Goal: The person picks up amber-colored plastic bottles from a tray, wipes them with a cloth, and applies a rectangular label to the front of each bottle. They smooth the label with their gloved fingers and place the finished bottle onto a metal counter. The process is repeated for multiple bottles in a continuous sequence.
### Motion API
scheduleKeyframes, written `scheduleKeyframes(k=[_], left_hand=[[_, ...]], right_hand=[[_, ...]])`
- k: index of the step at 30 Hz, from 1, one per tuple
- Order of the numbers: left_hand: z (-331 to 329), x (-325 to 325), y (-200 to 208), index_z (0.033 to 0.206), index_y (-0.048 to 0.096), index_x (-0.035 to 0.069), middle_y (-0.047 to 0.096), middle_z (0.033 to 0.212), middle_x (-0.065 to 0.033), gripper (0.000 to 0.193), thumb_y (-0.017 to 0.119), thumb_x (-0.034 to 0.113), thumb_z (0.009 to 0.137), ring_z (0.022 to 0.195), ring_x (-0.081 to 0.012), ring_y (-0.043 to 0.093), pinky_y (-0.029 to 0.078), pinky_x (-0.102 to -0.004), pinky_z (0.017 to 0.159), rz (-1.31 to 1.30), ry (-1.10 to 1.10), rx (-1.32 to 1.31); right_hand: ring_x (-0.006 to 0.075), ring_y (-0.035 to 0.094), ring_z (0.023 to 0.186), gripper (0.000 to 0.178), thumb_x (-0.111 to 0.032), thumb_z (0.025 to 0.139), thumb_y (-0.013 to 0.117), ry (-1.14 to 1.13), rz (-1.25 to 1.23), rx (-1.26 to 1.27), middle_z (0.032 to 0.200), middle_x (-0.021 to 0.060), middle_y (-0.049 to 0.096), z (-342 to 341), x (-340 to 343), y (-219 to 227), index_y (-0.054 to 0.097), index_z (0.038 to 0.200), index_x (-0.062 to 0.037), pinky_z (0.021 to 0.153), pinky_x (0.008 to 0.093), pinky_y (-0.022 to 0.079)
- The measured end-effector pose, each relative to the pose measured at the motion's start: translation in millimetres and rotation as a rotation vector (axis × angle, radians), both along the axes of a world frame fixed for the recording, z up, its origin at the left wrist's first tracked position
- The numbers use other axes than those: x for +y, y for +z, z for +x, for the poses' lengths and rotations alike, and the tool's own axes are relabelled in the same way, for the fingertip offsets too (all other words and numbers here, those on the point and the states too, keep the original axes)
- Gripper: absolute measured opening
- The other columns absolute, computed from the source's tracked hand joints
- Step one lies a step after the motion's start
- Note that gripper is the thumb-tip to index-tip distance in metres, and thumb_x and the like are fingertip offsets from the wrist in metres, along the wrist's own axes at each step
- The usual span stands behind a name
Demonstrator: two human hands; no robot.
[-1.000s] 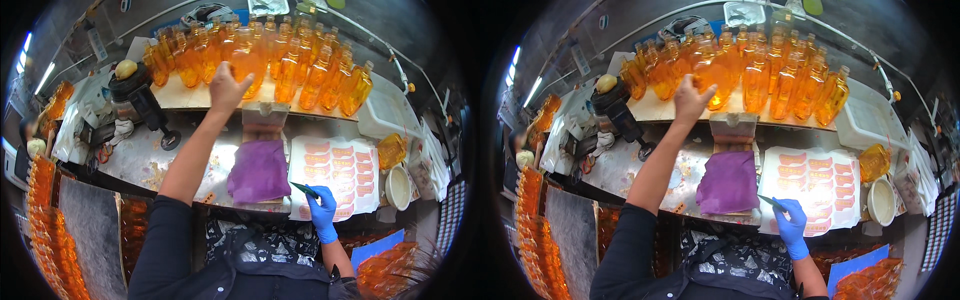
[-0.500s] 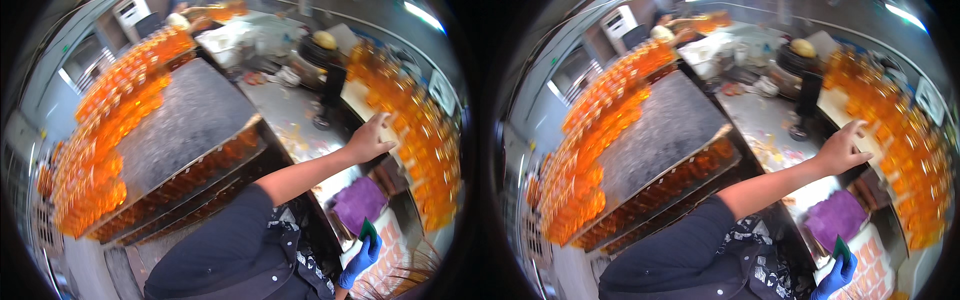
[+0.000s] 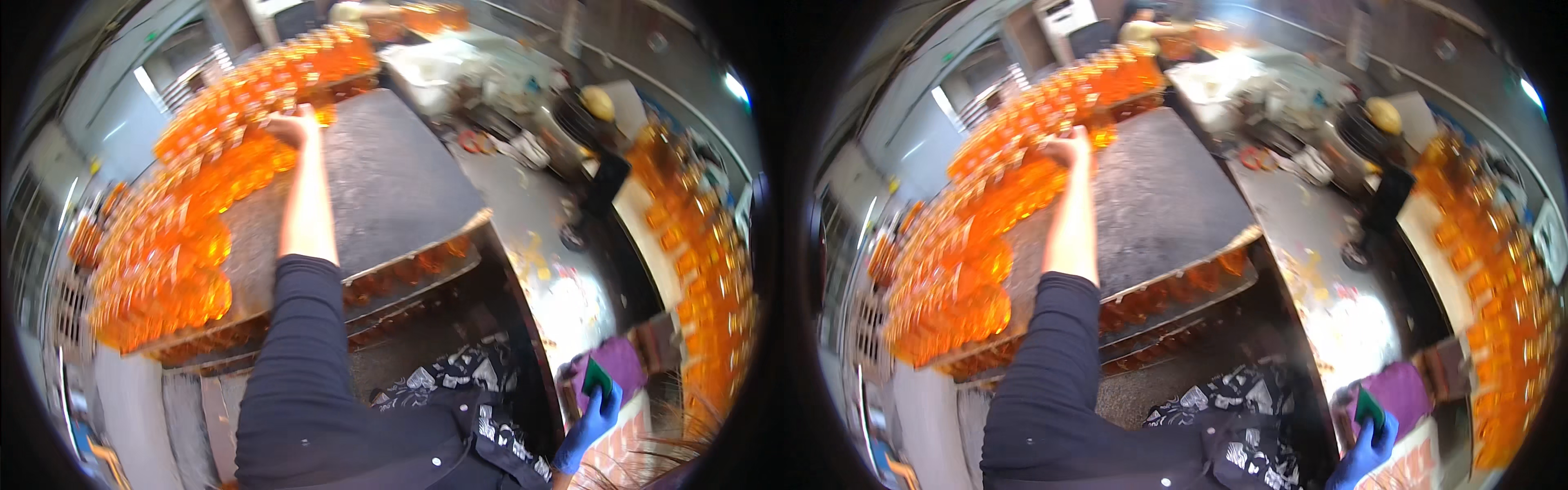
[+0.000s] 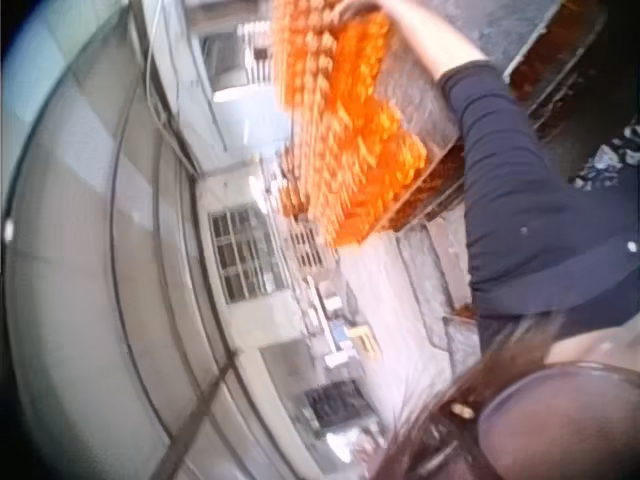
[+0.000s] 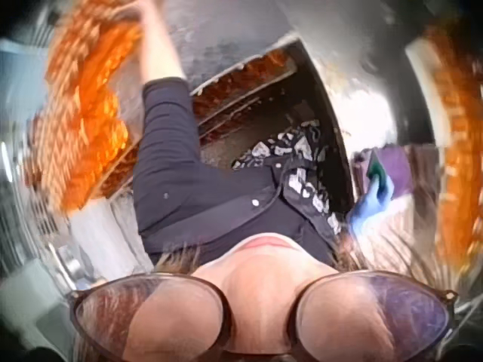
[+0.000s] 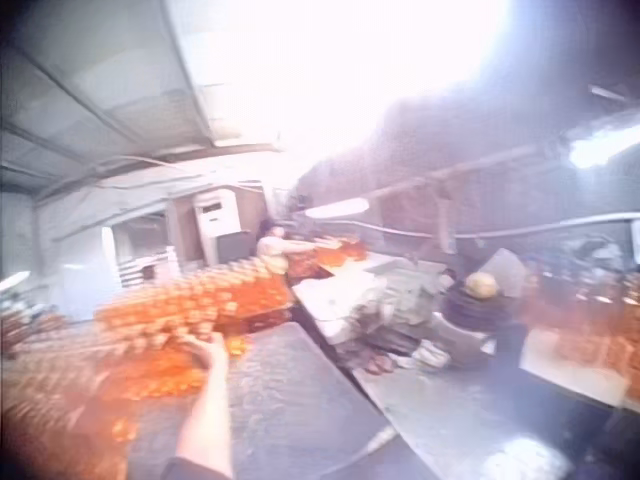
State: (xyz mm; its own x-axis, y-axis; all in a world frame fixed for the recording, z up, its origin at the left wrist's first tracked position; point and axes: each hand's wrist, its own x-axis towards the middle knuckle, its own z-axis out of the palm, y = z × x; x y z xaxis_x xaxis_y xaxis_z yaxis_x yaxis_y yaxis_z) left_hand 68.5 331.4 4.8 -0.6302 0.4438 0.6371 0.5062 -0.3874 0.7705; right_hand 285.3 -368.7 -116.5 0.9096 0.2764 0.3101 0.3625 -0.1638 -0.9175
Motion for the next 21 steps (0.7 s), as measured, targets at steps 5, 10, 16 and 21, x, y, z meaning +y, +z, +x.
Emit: scheduleKeyframes(k=[5, 10, 16, 21], left_hand=[[-13, 19, -15, 0.136, 0.027, -0.001, 0.037, 0.135, -0.0236, 0.074, 0.059, 0.035, 0.08, 0.123, -0.0354, 0.043, 0.037, -0.0543, 0.1, -0.575, 0.084, 0.452], [-18, 49, -33, 0.14, 0.042, 0.019, 0.042, 0.141, -0.0109, 0.053, 0.05, 0.045, 0.094, 0.128, -0.0319, 0.044, 0.036, -0.0613, 0.101, -0.814, 0.435, 1.318], [87, -37, -25, 0.138, 0.044, 0.017, 0.044, 0.138, -0.0105, 0.05, 0.05, 0.042, 0.095, 0.126, -0.0297, 0.045, 0.037, -0.0563, 0.103, -0.134, -0.334, 0.711], [178, -148, -22, 0.136, 0.045, 0.016, 0.046, 0.136, -0.0101, 0.048, 0.051, 0.04, 0.095, 0.125, -0.0279, 0.046, 0.037, -0.0522, 0.104, -0.038, -1.202, 0.368]], right_hand=[[0.015, 0.057, 0.094, 0.02, -0.004, 0.088, 0.058, -0.024, 0.065, 0.253, 0.101, 0.006, 0.061, -1, -8, 20, 0.058, 0.107, 0.0023, 0.085, 0.0285, 0.047], [0.0201, 0.06, 0.102, 0.025, -0.019, 0.093, 0.054, 0.099, 0.903, 0.782, 0.106, 0.0098, 0.062, -11, -35, 17, 0.058, 0.111, -0.0026, 0.09, 0.0325, 0.048], [0.0111, 0.057, 0.063, 0.041, -0.038, 0.094, 0.056, -0.395, 0.258, 0.635, 0.062, 0.0036, 0.06, -25, -144, -21, 0.064, 0.072, -0.0039, 0.058, 0.0244, 0.044], [0.0078, 0.06, 0.077, 0.019, -0.016, 0.091, 0.061, -0.839, -0.021, 0.122, 0.09, 0.003, 0.07, -26, -232, -34, 0.07, 0.1, -0.0014, 0.065, 0.0225, 0.045]])
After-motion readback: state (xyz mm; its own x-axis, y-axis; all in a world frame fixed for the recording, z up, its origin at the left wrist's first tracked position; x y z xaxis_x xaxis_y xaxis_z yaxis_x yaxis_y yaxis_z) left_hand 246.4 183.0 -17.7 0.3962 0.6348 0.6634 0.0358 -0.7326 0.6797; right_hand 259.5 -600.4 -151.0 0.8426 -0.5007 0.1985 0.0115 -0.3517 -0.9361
